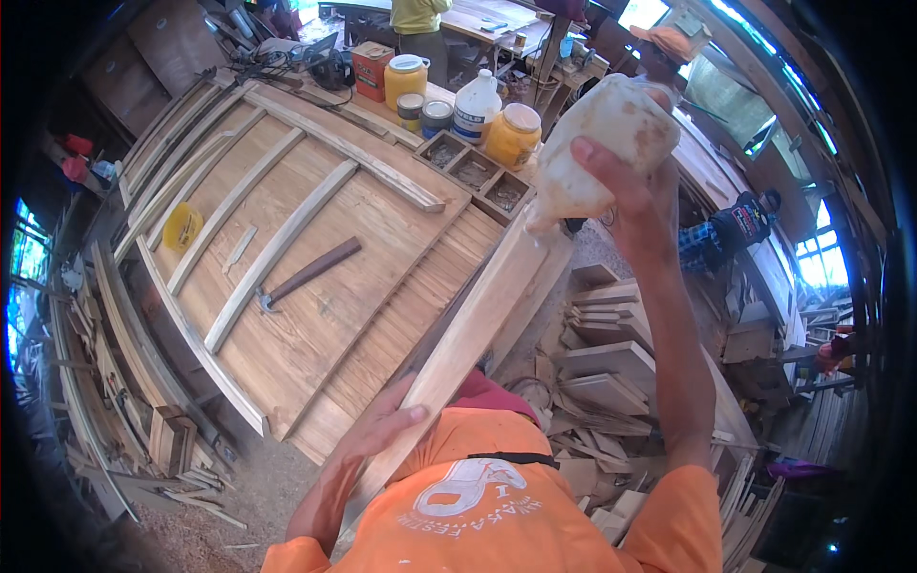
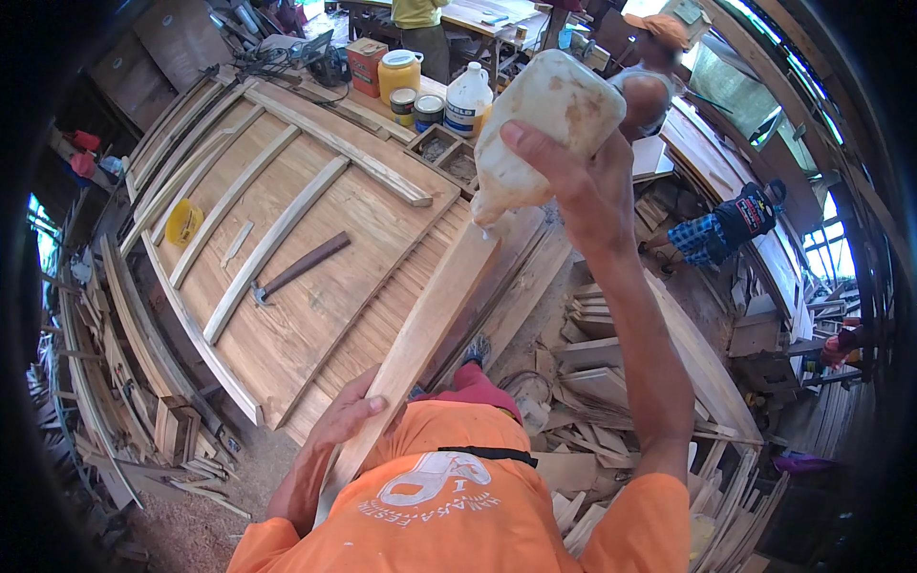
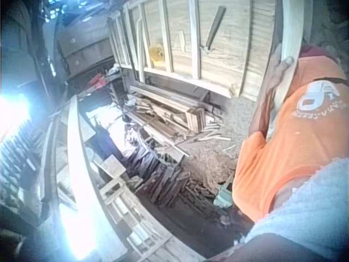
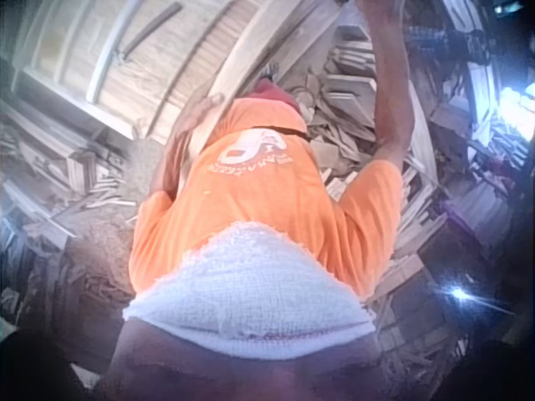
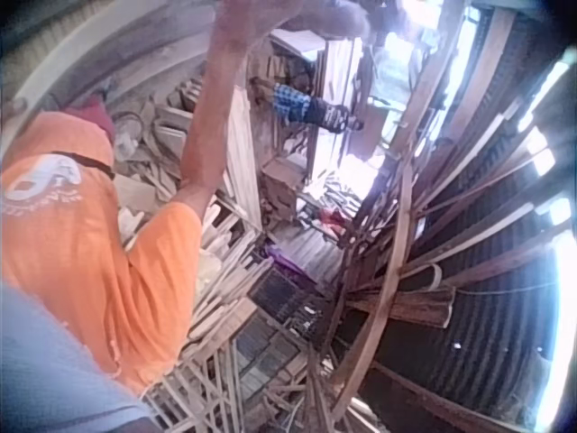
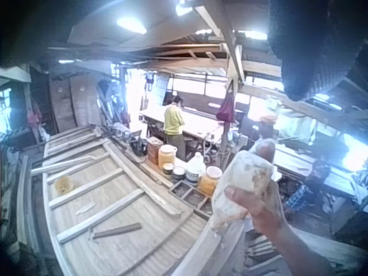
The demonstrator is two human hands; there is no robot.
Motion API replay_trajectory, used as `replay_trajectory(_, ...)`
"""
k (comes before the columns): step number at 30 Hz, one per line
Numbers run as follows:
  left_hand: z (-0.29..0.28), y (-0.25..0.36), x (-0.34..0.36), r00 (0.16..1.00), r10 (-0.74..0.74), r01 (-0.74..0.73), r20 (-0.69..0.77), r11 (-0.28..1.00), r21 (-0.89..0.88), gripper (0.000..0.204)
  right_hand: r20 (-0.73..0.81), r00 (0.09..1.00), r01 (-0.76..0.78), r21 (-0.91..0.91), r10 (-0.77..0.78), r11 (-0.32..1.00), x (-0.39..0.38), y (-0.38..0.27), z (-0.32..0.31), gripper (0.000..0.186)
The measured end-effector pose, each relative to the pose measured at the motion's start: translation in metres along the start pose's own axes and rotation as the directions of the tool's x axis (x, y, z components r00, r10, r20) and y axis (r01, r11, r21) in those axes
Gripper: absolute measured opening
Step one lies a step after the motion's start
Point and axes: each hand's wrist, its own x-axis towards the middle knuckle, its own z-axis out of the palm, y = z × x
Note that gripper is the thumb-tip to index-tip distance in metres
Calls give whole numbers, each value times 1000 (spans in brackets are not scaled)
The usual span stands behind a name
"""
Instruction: The person works on a wooden frame using a hammer, applies glue to the end of a wooden strip from a squeeze bottle, and aligns and hammers the strip onto the frame.
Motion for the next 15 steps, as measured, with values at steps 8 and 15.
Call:
replay_trajectory(8, -2, 2, 0, 1000, 24, -24, -5, 1000, 11, 71, -6, 1000, 26, -184, -28, 983, -8, -7, -18, 53)
replay_trajectory(15, -6, -3, 1, 997, 72, -73, 20, 996, 47, 67, -29, 998, -59, 37, 60, 998, -6, -10, -5, 52)
